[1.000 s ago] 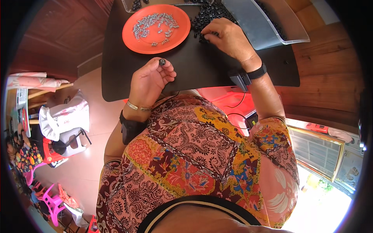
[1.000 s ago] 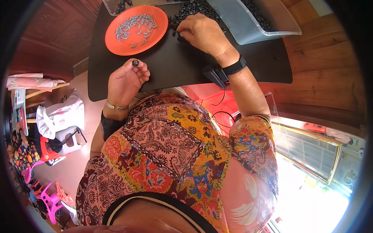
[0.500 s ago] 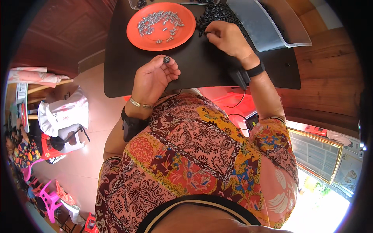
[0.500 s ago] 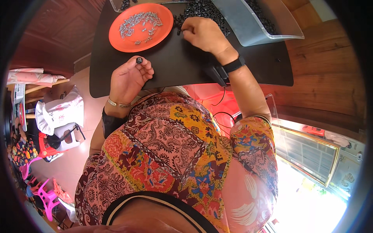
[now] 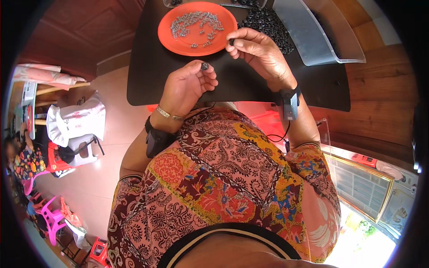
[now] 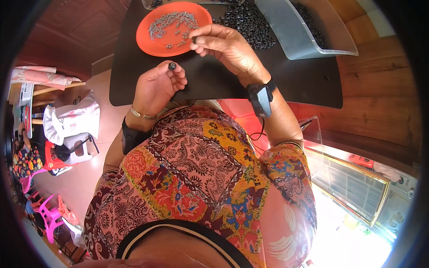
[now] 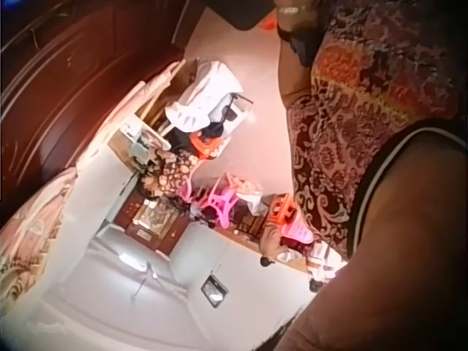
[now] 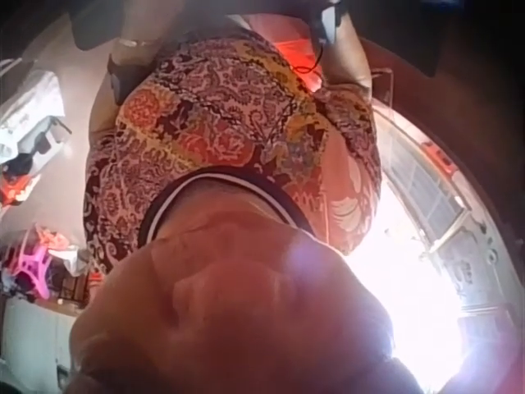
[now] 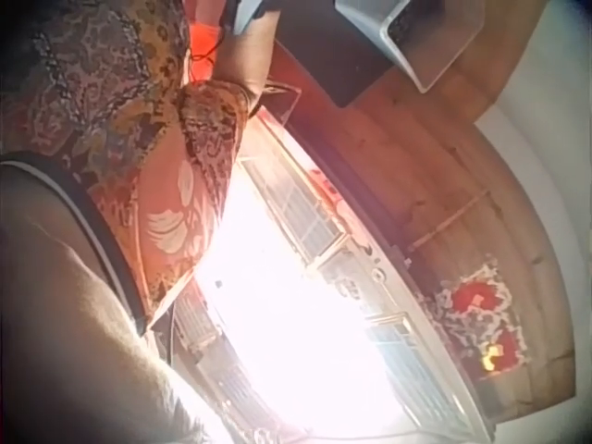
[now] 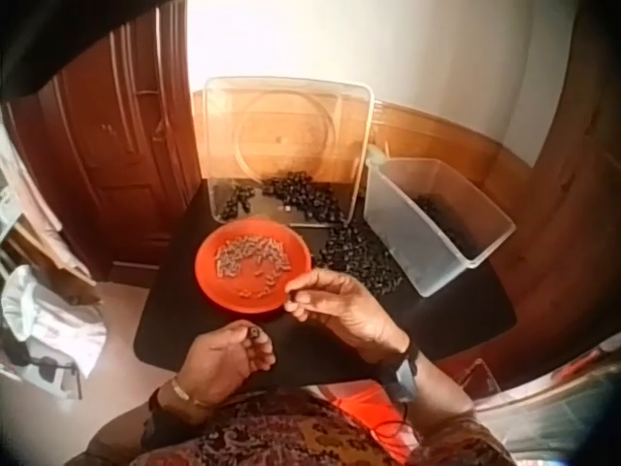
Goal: Assembling small components by inserting metal pins into black beads.
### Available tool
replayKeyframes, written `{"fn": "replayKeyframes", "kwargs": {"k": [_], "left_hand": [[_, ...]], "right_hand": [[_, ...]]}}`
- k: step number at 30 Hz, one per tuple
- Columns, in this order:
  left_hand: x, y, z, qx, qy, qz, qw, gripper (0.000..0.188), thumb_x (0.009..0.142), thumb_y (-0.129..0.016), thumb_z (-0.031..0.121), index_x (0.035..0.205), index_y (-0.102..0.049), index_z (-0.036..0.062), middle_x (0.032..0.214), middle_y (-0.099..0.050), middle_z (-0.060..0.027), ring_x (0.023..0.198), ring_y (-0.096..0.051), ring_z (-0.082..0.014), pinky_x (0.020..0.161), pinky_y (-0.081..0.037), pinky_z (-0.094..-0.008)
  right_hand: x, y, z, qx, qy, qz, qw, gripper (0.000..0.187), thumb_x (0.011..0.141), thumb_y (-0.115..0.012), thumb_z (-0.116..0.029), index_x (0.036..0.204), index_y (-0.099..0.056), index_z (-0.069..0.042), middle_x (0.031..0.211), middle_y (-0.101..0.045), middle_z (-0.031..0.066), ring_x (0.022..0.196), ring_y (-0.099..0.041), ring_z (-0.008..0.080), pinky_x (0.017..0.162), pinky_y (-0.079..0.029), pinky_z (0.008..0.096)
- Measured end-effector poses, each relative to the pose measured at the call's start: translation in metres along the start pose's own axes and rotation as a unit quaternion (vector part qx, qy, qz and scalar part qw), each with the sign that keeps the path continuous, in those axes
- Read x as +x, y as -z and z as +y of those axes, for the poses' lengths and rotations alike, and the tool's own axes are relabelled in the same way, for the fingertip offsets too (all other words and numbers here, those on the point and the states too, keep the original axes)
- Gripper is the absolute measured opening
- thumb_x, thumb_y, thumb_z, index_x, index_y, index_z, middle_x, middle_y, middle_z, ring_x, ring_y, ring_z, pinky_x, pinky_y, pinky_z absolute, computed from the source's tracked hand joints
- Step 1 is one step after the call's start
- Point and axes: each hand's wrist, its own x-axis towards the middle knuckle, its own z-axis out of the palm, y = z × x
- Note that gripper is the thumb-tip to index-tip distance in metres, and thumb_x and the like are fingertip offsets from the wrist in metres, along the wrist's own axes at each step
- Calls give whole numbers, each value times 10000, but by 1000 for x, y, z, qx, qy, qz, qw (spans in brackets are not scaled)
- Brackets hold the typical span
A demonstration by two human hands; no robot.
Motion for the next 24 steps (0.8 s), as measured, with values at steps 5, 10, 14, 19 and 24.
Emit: {"fn": "replayKeyframes", "kwargs": {"k": [5, 10, 14, 19, 24], "left_hand": [[0, -1, 1, 3, 1, 2, 1000, 216, 931, -488, 239, 963, -582, 47, 931, -626, -67, 834, -613, -196, 780, -473, -314], [2, -7, 2, 1, -10, -16, 1000, 214, 929, -491, 238, 982, -577, 50, 960, -626, -63, 851, -609, -190, 789, -467, -310], [2, -9, 1, -14, -14, -10, 1000, 212, 926, -494, 235, 997, -572, 51, 971, -621, -63, 854, -605, -192, 789, -464, -309], [1, -13, 2, 9, -18, -18, 1000, 242, 947, -462, 268, 987, -565, 52, 948, -590, -60, 870, -576, -184, 809, -451, -312], [1, -13, 0, -10, -14, 1, 1000, 214, 921, -497, 228, 994, -588, 48, 915, -626, -68, 842, -602, -195, 778, -465, -314]], "right_hand": [[2, -10, 12, -32, -10, 0, 999, 212, 903, -631, -140, 1079, -651, -23, 941, -678, 59, 862, -618, 121, 794, -469, 260], [1, -17, 19, -63, 26, 12, 998, 193, 895, -638, -109, 1066, -664, -22, 952, -679, 49, 878, -616, 112, 802, -474, 249], [-2, -27, 17, -94, 59, 29, 993, 171, 895, -634, -77, 1052, -671, -21, 962, -678, 35, 894, -612, 102, 838, -482, 253], [-7, -33, 16, -113, 60, 7, 992, 158, 897, -634, -69, 1041, -677, -20, 936, -673, 21, 884, -605, 88, 836, -480, 240], [-10, -37, 22, -151, 96, 13, 984, 142, 899, -618, -33, 1029, -675, -25, 954, -666, 15, 895, -603, 97, 834, -479, 236]]}}
